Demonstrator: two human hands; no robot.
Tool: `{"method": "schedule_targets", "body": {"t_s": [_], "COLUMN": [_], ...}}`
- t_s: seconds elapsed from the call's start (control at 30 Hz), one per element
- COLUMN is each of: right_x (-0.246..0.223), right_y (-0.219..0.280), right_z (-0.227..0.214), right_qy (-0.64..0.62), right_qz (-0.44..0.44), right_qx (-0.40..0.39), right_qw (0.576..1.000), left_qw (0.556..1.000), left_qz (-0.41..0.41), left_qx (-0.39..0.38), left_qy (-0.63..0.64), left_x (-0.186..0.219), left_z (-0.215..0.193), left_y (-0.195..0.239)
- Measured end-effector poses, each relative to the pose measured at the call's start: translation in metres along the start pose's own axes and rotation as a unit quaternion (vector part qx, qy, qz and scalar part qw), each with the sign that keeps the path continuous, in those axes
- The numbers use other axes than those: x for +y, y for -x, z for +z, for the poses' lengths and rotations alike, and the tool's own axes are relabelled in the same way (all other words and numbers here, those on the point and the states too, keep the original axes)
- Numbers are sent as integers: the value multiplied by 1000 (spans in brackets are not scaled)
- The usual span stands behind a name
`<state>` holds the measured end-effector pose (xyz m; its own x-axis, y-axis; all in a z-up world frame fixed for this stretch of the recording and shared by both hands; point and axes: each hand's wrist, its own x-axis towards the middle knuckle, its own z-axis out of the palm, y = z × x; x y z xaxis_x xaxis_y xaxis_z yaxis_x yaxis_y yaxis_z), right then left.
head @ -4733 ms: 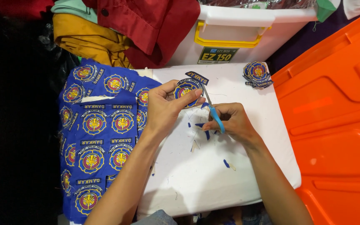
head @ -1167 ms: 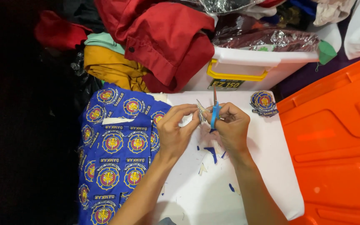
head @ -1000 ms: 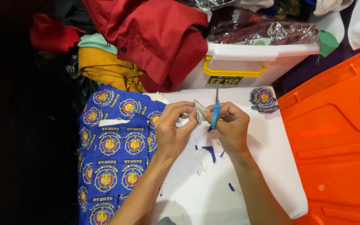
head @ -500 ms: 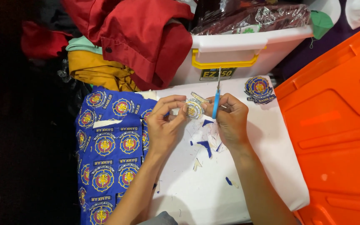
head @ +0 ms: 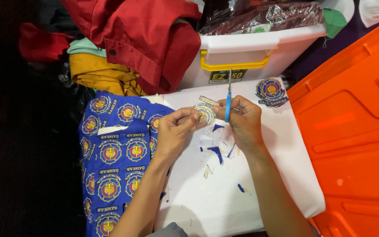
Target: Using scissors to cut out individual embroidered patches from a larger sheet of patterned fabric.
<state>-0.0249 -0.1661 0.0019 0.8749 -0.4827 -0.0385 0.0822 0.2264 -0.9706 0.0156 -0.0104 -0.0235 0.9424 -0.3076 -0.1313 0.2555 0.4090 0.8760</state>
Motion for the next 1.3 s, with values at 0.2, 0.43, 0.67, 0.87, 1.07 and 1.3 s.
{"method": "schedule_targets", "body": {"t_s": [0.2,0.43,0.67,0.87,1.07,1.3], "right_x": [-10,-18,1,0,8,16], "right_y": [0,14,10,9,4,3], "right_z": [-25,-18,-17,-13,-18,-25], "right_qy": [67,89,65,37,-1,-22], "right_qz": [-31,102,142,157,168,173], "right_qx": [-171,-338,-358,-360,-372,-365], "right_qw": [982,931,920,919,913,914], "left_qw": [1000,995,994,994,993,993], "left_qz": [7,-12,3,1,0,1], "left_qx": [30,43,42,28,18,6], "left_qy": [5,90,102,107,118,121], "left_x": [-3,2,4,7,5,12], "left_z": [-15,-20,-19,-17,-19,-15], "left_y": [-12,-19,-16,-13,-14,-11]}}
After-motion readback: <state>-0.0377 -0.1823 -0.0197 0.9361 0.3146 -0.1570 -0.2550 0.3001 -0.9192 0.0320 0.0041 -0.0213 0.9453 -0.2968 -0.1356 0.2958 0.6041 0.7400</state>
